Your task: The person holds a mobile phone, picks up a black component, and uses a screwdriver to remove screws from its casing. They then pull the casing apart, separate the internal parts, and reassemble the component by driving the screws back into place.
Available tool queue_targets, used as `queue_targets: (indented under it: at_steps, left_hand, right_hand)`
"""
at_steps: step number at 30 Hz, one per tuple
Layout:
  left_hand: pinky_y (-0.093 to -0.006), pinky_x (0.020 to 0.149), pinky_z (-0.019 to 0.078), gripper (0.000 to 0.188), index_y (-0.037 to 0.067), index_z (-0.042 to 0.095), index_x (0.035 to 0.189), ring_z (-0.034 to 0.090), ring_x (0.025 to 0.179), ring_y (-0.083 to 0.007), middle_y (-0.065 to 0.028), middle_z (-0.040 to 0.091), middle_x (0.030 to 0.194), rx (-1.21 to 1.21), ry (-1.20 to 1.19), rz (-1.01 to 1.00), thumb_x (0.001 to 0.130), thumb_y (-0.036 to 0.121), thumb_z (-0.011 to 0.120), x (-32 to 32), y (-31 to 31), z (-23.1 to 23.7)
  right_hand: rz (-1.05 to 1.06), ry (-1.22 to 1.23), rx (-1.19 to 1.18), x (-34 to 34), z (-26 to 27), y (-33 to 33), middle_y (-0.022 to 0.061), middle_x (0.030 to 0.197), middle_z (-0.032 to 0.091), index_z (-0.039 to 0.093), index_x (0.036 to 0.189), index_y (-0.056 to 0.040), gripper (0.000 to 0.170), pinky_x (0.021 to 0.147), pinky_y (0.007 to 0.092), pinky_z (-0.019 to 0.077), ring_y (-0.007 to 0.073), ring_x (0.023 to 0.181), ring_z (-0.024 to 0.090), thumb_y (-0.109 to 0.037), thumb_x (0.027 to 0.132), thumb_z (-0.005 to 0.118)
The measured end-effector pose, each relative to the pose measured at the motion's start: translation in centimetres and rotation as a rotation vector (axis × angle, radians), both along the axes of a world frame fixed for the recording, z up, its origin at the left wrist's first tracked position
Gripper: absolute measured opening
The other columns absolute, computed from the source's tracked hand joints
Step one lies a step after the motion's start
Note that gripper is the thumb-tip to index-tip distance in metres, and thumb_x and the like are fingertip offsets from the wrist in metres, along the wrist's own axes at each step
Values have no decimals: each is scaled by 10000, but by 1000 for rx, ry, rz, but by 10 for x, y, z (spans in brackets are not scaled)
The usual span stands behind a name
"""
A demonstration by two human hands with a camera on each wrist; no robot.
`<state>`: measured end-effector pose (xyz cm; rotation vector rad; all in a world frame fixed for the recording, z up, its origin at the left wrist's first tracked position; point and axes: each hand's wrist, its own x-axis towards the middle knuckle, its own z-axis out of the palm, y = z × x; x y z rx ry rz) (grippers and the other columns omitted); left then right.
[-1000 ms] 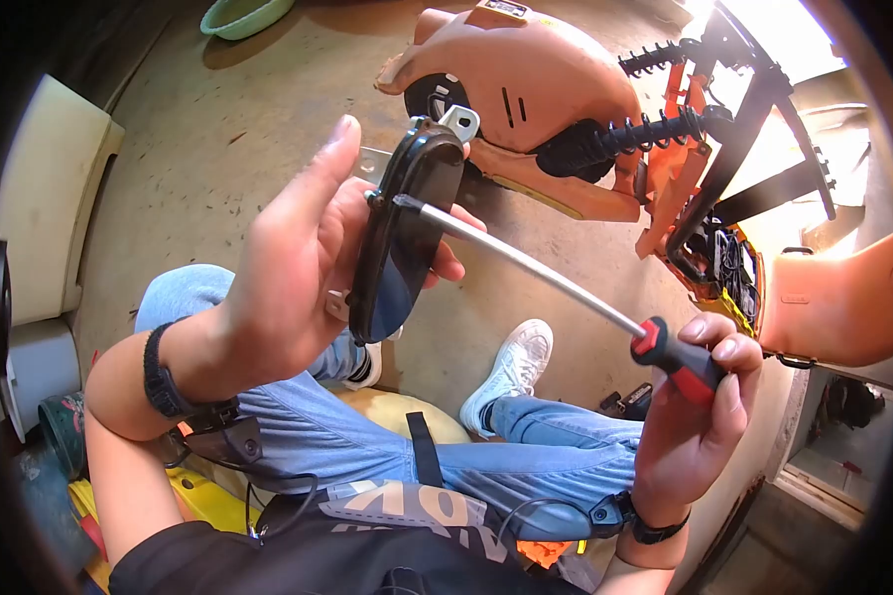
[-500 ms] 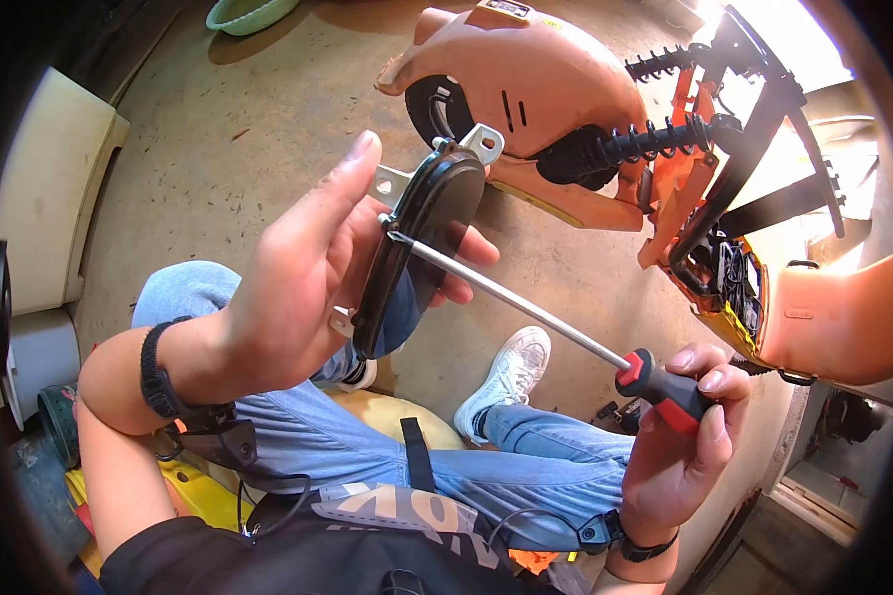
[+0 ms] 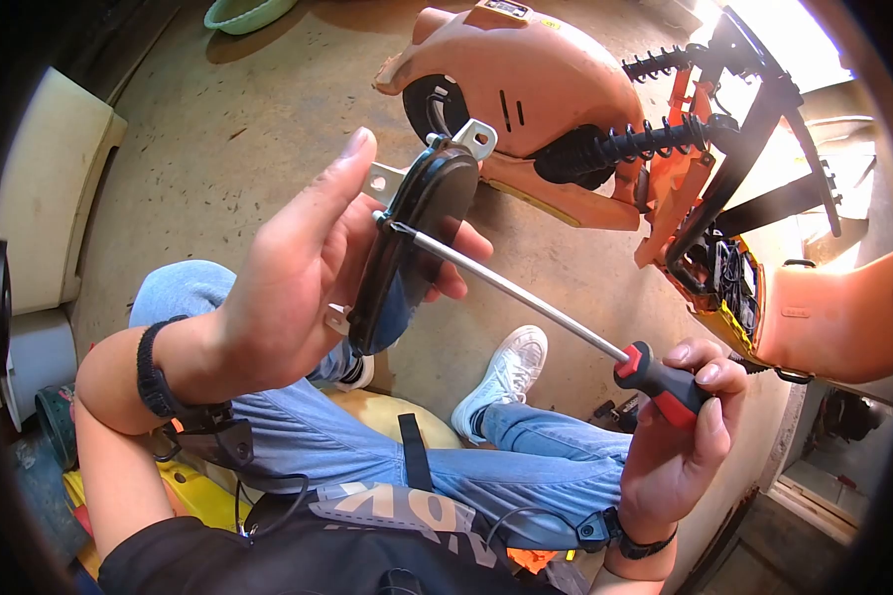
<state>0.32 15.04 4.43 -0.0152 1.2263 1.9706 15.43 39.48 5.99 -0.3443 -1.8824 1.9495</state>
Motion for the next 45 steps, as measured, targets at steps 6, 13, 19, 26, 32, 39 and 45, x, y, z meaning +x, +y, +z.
queue_targets:
  at_steps: [6, 13, 19, 26, 32, 39, 45]
  left_hand:
    - [-273, 822, 433, 784, -9, 635, 1198, 624, 890, -155, -112, 696, 1032, -40, -1, -51, 1027, 629, 213, -1, -3, 3]
    - [-292, 881, 428, 774, -13, 611, 1212, 604, 915, -165, -116, 676, 1069, 1, 11, 24, 1026, 634, 228, 1, 1, -1]
    - [-299, 908, 420, 751, -2, 612, 1191, 595, 931, -170, -118, 668, 1070, -30, 40, 27, 1026, 631, 243, -1, -1, -3]
    - [-286, 876, 396, 606, 113, 563, 1328, 549, 877, -109, -23, 614, 973, -20, 4, 25, 1036, 597, 344, 0, -2, -7]
    - [-277, 855, 391, 628, 97, 564, 1330, 556, 878, -99, -23, 618, 953, -75, 44, 22, 1032, 606, 347, 0, -2, -6]
    - [-255, 830, 382, 678, 89, 592, 1315, 558, 868, -92, -19, 618, 920, -89, 100, 34, 1014, 647, 350, 0, -4, -10]
    - [-292, 913, 429, 751, 2, 665, 1113, 593, 912, -150, -79, 662, 967, -200, 92, 31, 1030, 628, 259, 3, -2, -8]
  right_hand:
    - [-12, 9, 17, 0, 0, 0, 134, 1141, 515, 511, 1111, -86, 238, 708, 191, 481, 112, 884, 552, -280, 973, 497]
    - [-12, 2, 21, 0, 1, 0, 134, 1154, 517, 514, 1114, -88, 236, 716, 188, 487, 107, 905, 553, -274, 971, 494]
    - [2, -15, 21, 0, 3, -1, 131, 1157, 511, 512, 1103, -96, 230, 737, 190, 502, 111, 962, 553, -270, 953, 508]
    - [-8, -7, 79, -2, 4, -4, 130, 1158, 508, 511, 1108, -91, 263, 741, 211, 503, 131, 1009, 535, -277, 923, 521]
    - [14, -93, 82, -1, 3, 1, 134, 1152, 537, 499, 1204, -70, 366, 728, 220, 486, 144, 992, 549, -323, 938, 509]
    - [20, -119, 307, -3, 2, -9, 134, 1041, 595, 457, 1296, -48, 601, 674, 218, 475, 128, 827, 596, -576, 1015, 405]
    - [-89, -255, 402, -2, 7, -11, 30, 784, 556, 461, 1308, -46, 766, 500, 162, 374, 61, 605, 531, -722, 964, 354]
